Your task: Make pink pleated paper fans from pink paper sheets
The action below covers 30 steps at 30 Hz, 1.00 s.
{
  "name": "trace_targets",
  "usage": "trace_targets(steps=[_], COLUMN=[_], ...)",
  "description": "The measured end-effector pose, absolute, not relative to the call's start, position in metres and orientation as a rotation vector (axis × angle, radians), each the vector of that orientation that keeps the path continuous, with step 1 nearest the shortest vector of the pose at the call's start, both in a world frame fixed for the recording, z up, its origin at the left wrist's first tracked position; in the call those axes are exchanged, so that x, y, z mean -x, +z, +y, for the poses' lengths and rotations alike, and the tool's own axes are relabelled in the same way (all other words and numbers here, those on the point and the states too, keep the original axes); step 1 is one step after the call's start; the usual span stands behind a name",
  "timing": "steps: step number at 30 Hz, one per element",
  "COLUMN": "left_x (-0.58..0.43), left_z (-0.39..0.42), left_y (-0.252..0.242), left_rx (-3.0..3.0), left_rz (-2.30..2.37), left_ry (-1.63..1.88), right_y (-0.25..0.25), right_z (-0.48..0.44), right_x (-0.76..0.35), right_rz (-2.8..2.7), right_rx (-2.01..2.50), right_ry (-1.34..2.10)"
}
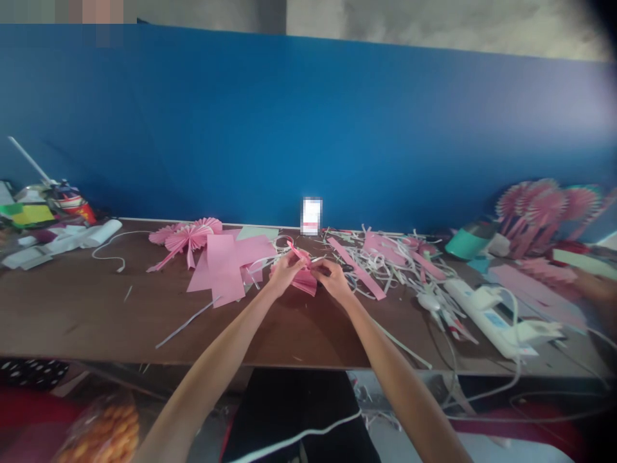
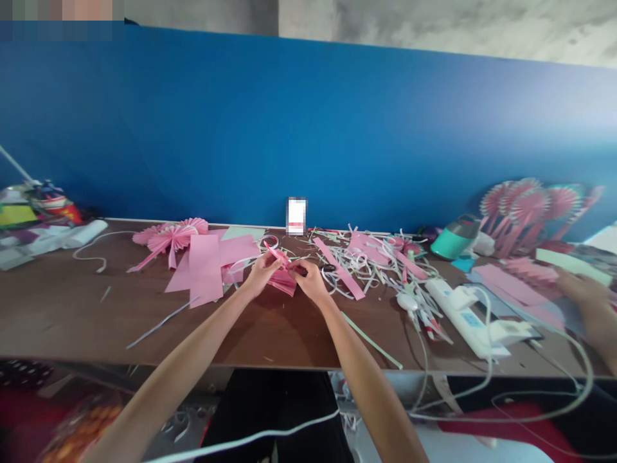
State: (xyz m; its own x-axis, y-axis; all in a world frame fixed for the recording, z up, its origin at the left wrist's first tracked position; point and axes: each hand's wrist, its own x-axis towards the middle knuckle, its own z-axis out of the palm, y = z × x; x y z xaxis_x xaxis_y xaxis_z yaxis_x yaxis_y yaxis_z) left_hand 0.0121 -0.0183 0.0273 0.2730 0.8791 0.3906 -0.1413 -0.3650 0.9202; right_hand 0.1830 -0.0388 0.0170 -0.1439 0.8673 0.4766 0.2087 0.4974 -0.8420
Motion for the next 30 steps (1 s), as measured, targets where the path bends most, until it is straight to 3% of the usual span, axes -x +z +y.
trace_targets(steps=[13, 21, 30], left_x=[-0.007, -0.006, -0.006], left_z=[-0.016, -0.021, -0.018], left_y=[0.024, 0.031, 0.029], left_rx=[-1.322, -1.602, -1.739], left_rz=[0.842, 0.990, 0.925], left_ry=[1.515, 1.450, 1.300], right_y=[0.021, 0.018, 0.020], right_z=[-0.049, -0.048, -0.047], right_x=[-0.179, -0.177, -0.179], right_rz=[-1.935, -1.937, -1.820], right_rx=[1.047, 1.187, 1.178], right_ry=[0.306, -0.039, 0.209])
